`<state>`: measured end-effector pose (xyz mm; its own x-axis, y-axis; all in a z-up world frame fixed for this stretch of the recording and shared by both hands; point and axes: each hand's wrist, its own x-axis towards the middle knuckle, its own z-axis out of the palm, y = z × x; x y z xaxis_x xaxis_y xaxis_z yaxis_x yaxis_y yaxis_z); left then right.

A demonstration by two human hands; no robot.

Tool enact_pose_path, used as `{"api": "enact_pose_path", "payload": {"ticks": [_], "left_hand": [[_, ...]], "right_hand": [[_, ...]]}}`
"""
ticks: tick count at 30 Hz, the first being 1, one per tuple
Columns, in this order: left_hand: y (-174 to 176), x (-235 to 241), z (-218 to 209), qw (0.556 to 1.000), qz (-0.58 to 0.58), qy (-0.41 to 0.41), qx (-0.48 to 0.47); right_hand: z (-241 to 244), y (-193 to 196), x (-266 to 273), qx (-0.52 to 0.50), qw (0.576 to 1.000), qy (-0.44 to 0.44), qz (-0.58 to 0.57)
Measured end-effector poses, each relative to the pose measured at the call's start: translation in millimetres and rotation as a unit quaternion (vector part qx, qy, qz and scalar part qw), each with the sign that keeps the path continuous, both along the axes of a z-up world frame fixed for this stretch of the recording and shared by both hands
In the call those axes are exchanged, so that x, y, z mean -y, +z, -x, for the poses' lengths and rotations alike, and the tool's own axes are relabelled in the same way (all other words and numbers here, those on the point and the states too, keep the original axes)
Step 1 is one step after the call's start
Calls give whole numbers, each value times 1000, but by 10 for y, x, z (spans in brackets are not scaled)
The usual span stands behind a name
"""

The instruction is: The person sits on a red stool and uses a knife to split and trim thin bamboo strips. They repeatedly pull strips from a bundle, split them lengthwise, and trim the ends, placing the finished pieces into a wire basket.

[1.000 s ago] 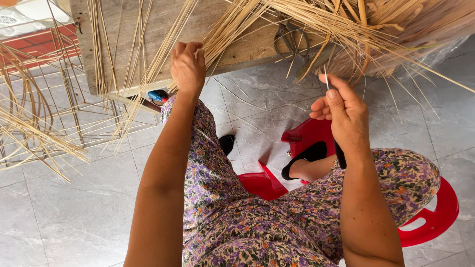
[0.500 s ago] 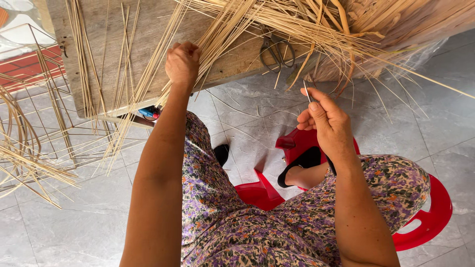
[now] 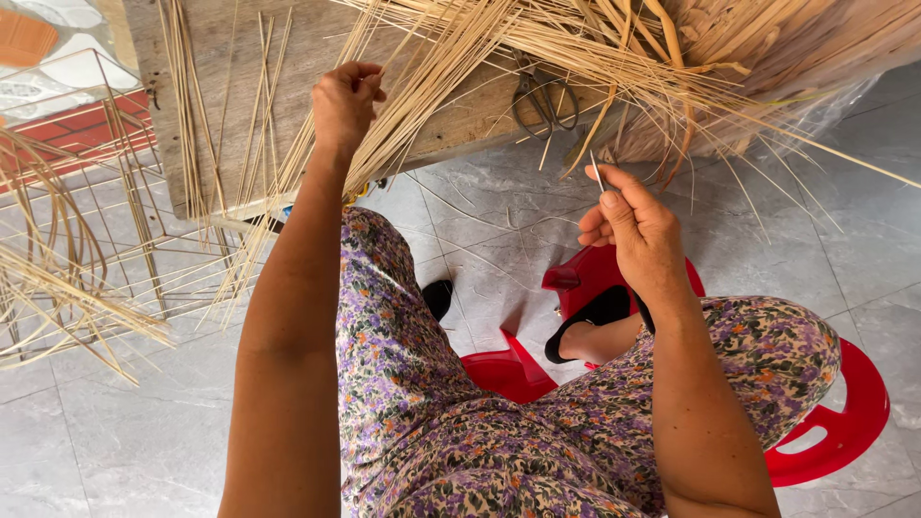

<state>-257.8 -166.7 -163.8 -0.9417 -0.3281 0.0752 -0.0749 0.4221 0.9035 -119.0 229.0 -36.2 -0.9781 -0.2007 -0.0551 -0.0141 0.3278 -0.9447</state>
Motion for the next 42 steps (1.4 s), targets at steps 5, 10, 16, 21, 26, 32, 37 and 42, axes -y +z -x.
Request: {"api": "enact_pose_path", "payload": {"ticks": [5, 10, 16, 21, 26, 32, 37, 42], "left_hand": [[512, -22, -175, 905, -389, -119, 125], [1020, -224, -588, 881, -431, -168, 102], [1175, -354, -879, 893, -418, -163, 38], [1404, -560, -1173, 819, -538, -194, -44], [1715, -896, -1567, 819, -511, -243, -94], [1853, -1250, -2128, 839, -411, -350, -77], [2034, -1037, -2426, 772, -465, -407, -149], [2313, -753, -2622, 737, -424, -399, -342]], "right_hand": [[15, -28, -34, -9, 1000, 9, 16], [12, -25, -52, -29, 999, 12, 17], [-22, 18, -64, -56, 998, 11, 18], [-69, 75, -36, -75, 997, -14, -6], [-170, 129, -35, -172, 984, 37, 29], [-350, 227, -109, -203, 973, 21, 105], [-348, 329, -227, -190, 974, -51, 112], [-329, 332, -264, -215, 968, -45, 125]]}}
